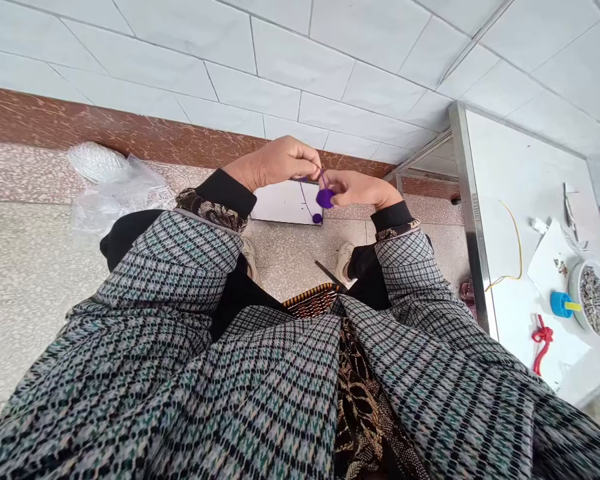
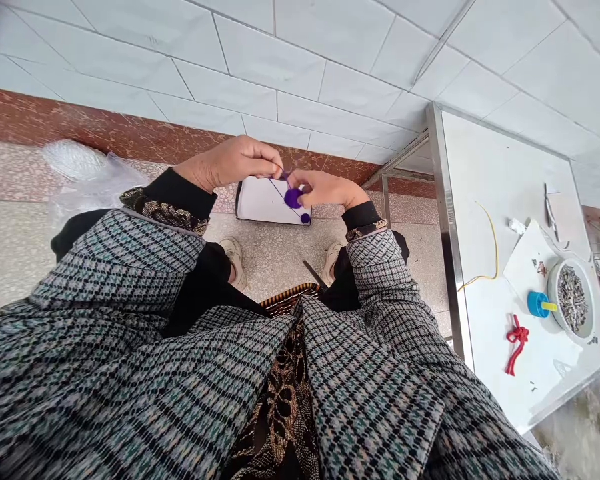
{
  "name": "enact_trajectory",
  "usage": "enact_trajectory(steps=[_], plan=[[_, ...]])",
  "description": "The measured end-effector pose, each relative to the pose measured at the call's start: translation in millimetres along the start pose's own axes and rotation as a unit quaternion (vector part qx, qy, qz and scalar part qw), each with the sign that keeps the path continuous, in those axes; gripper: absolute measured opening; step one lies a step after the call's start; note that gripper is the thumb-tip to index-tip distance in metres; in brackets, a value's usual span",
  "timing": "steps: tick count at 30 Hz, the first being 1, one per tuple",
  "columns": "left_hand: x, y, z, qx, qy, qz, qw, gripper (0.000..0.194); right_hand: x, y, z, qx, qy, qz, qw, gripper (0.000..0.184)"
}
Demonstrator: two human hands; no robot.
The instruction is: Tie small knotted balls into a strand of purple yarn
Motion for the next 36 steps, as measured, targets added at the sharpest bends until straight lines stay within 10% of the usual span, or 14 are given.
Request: enact_trajectory(steps=[3,6,16,23,25,29,32,36], plan=[[8.3,-1.0,-7.6,0.036,-0.001,0.024,0.999,0.014,6.9,15.2,-18.5,0.037,-0.158,-0.037,0.986,0.056],[5.0,-0.4,-10.3,0.044,0.023,0.005,0.999,0.016,41.8,24.2,-18.0,0.086,-0.286,0.098,0.949,0.076],[-16.3,2.0,-19.5,0.042,0.133,-0.013,0.990,0.021,133.8,46.7,8.0,0.192,-0.555,0.376,0.717,0.052],[-32.6,14.1,6.8,-0.004,0.160,-0.092,0.983,0.021,115.4,31.4,37.4,-0.051,-0.216,0.489,0.844,0.044],[-24.8,14.4,11.5,-0.015,0.166,-0.064,0.984,0.023,85.9,19.4,35.6,-0.095,-0.114,0.431,0.890,0.037],[0.6,7.3,4.8,0.016,0.188,0.059,0.980,0.024,12.6,4.1,14.9,-0.117,0.039,0.124,0.985,0.031],[19.7,2.1,-9.9,0.080,0.196,0.177,0.961,0.026,-9.2,12.5,-8.6,-0.070,-0.062,-0.017,0.995,0.044],[21.4,0.7,-25.8,0.164,0.132,0.225,0.951,0.027,33.8,15.1,-21.3,0.024,-0.202,0.167,0.965,0.070]])
Point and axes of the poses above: each hand's wrist, its own y-axis away from the middle knuckle, its own x-axis out of the back of the hand, z = x × y, the point moved 7 cm from there along -y, towards the middle knuckle, and after that the axes turned 11 degrees about z, right-handed, at the moved point
